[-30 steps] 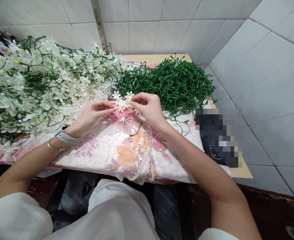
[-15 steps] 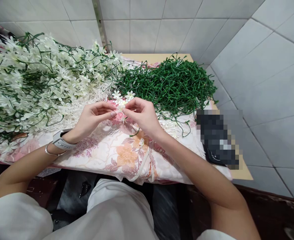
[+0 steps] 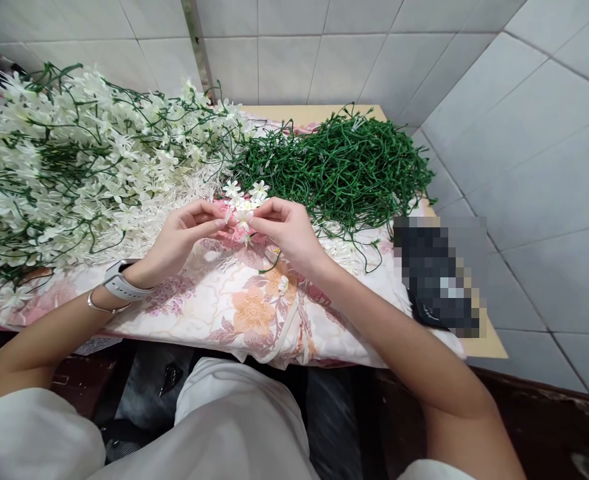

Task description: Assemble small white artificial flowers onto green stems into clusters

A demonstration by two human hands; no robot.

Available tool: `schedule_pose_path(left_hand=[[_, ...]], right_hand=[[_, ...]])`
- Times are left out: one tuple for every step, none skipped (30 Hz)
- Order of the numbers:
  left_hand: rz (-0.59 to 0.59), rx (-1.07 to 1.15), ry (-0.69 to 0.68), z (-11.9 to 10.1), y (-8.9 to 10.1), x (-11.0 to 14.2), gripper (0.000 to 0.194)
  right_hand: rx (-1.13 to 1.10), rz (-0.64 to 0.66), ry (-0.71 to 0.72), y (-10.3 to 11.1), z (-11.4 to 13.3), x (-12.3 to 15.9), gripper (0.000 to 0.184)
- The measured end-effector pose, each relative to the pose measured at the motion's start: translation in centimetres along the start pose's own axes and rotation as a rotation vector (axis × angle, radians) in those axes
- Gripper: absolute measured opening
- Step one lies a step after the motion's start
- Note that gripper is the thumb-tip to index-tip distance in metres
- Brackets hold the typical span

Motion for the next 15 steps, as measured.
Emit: schedule_pose_path(left_hand=[[-0.002,-0.007,-0.019,-0.13,-0.01,0.01,0.019],[-0.004,-0.016,-0.039,-0.25,0.0,0.01,0.018],[-0.008,-0.027,-0.056,-0.34,0.04,0.01,0.018],[-0.009,-0.04,-0.068,-0.4,0.09,0.02,0.019],[-0.01,-0.053,-0.075,-0.42,0.14,0.03,0.021],[-0.011,-0.062,-0.079,-0.42,0.2,0.04,0.024],[-0.012,-0.066,-0.08,-0.42,0.26,0.05,0.026],[-0.01,-0.065,-0.08,-0.41,0.3,0.08,0.025],[-0.007,-0.061,-0.077,-0.4,0.31,0.09,0.022],[-0.006,-0.055,-0.074,-0.4,0.32,0.11,0.018],[-0.006,-0.049,-0.071,-0.41,0.32,0.12,0.015],[-0.007,-0.046,-0.07,-0.42,0.29,0.13,0.012],[-0.009,-0.044,-0.069,-0.41,0.26,0.14,0.012],[-0.012,-0.04,-0.07,-0.39,0.24,0.13,0.012],[-0.014,-0.039,-0.075,-0.36,0.2,0.13,0.013]], right_hand=[[0.006,0.006,-0.005,-0.08,0.06,0.09,0.022],[0.012,0.008,-0.008,-0.13,0.11,0.16,0.022],[0.015,0.008,-0.012,-0.15,0.14,0.22,0.023],[0.016,0.009,-0.017,-0.16,0.14,0.26,0.023],[0.014,0.009,-0.022,-0.15,0.13,0.29,0.024],[0.013,0.01,-0.028,-0.14,0.11,0.31,0.024],[0.014,0.01,-0.032,-0.11,0.08,0.32,0.024],[0.017,0.011,-0.036,-0.08,0.05,0.33,0.024],[0.022,0.013,-0.038,-0.06,0.03,0.32,0.024],[0.028,0.016,-0.038,-0.04,0.02,0.32,0.025],[0.035,0.02,-0.038,-0.05,0.01,0.32,0.025],[0.04,0.026,-0.041,-0.07,-0.02,0.33,0.026],[0.042,0.03,-0.049,-0.1,-0.07,0.36,0.026],[0.039,0.033,-0.062,-0.13,-0.16,0.4,0.027],[0.031,0.034,-0.076,-0.16,-0.26,0.45,0.027]])
Point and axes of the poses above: each hand's wrist, its own x-axis away from the middle knuckle, its own y-axis out of the back of the hand, z = x × y, the point moved 6 cm from there along -x, towards the middle knuckle, and after that the axes turned 10 degrees about y, right-handed, at the moved point
